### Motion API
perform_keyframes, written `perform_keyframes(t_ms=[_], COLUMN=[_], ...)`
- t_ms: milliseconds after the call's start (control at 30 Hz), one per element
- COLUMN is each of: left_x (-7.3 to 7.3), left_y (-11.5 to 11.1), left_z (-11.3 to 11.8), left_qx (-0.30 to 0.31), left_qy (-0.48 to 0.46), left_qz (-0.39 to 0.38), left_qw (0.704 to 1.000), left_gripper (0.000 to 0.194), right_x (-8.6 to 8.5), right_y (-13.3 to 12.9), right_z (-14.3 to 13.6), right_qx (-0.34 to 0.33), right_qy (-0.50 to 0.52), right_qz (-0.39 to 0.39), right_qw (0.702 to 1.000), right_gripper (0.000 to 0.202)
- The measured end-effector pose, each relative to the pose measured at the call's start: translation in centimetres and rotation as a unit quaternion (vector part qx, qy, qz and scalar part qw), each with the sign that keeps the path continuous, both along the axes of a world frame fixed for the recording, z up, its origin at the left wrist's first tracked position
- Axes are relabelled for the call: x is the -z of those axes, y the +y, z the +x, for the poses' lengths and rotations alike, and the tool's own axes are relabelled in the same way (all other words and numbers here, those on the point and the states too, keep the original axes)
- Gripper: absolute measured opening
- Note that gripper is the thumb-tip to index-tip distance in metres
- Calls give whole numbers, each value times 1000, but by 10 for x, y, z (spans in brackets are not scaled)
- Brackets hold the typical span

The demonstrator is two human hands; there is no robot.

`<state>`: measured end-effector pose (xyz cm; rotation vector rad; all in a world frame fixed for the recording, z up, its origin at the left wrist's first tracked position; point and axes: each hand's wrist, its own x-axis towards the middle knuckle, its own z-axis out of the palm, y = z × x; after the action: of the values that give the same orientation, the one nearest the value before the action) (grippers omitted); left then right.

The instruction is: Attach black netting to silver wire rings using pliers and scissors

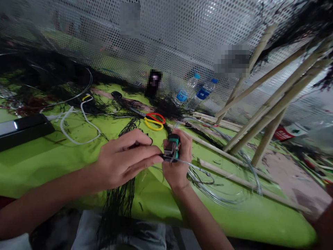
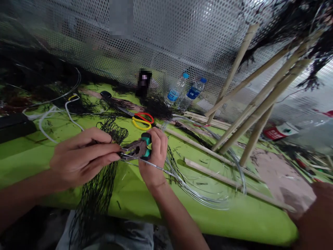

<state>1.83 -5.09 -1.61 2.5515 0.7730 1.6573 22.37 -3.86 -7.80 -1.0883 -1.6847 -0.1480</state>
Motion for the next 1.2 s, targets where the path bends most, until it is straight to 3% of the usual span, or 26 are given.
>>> perform_keyframes(t_ms=[233,767,967,1200], left_x=[4,11,10,14], left_y=[8,16,15,11], left_z=[-2,2,5,7], left_qx=[55,82,26,-41], left_qy=[-46,-82,-83,-105], left_qz=[-10,-22,4,72], left_qw=[997,993,996,991], left_gripper=[10,8,13,5], right_x=[-1,0,6,12], right_y=[8,11,11,6], right_z=[0,5,5,-2], right_qx=[13,36,23,7], right_qy=[-21,-58,-69,-70], right_qz=[33,51,26,-6], right_qw=[999,996,997,998], right_gripper=[52,46,48,56])
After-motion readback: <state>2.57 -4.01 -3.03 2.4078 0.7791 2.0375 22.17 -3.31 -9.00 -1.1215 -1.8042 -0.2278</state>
